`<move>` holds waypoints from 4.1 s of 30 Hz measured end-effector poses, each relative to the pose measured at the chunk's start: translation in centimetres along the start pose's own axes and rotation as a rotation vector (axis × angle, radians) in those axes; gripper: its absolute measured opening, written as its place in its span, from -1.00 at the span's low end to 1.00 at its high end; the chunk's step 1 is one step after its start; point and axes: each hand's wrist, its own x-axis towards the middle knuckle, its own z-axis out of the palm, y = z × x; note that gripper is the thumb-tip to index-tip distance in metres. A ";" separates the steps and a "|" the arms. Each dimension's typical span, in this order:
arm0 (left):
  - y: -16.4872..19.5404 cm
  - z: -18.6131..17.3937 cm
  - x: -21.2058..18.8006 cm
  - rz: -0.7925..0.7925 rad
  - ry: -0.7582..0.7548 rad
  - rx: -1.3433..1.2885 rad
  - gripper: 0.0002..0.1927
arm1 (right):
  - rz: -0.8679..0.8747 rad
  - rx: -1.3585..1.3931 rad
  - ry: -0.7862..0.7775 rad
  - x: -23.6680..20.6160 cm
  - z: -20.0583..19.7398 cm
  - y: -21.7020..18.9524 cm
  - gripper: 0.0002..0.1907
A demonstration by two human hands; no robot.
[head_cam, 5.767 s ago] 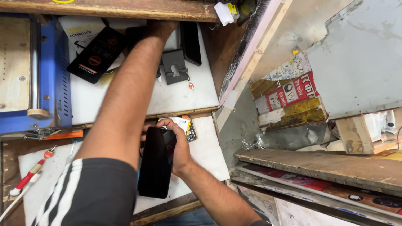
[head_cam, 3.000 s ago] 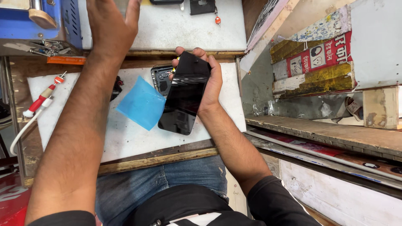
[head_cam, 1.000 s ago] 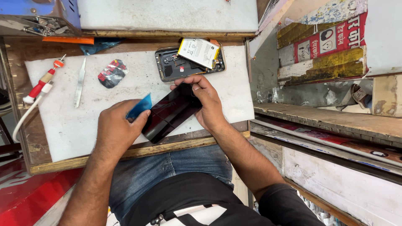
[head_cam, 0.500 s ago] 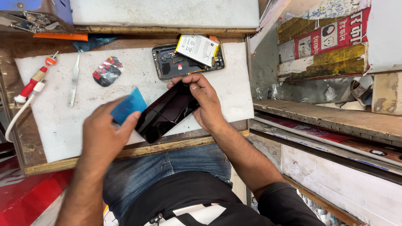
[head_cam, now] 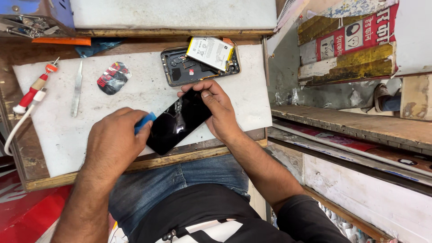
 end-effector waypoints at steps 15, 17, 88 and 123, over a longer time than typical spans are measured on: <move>-0.5 5.4 -0.7 0.132 0.343 0.040 -0.89 | -0.016 -0.142 0.016 0.0 0.1 0.6 -0.81; 0.0 5.7 0.2 0.152 0.365 0.015 -0.90 | -0.013 -0.131 0.014 0.1 0.2 0.6 -0.82; -4.3 2.4 -2.9 -0.135 0.285 -0.647 -0.83 | 0.032 -0.029 0.072 -0.2 1.1 -2.0 -0.61; -0.8 3.4 -3.5 0.133 0.298 0.165 -0.87 | -0.144 -0.487 0.034 -1.0 0.7 0.0 -0.65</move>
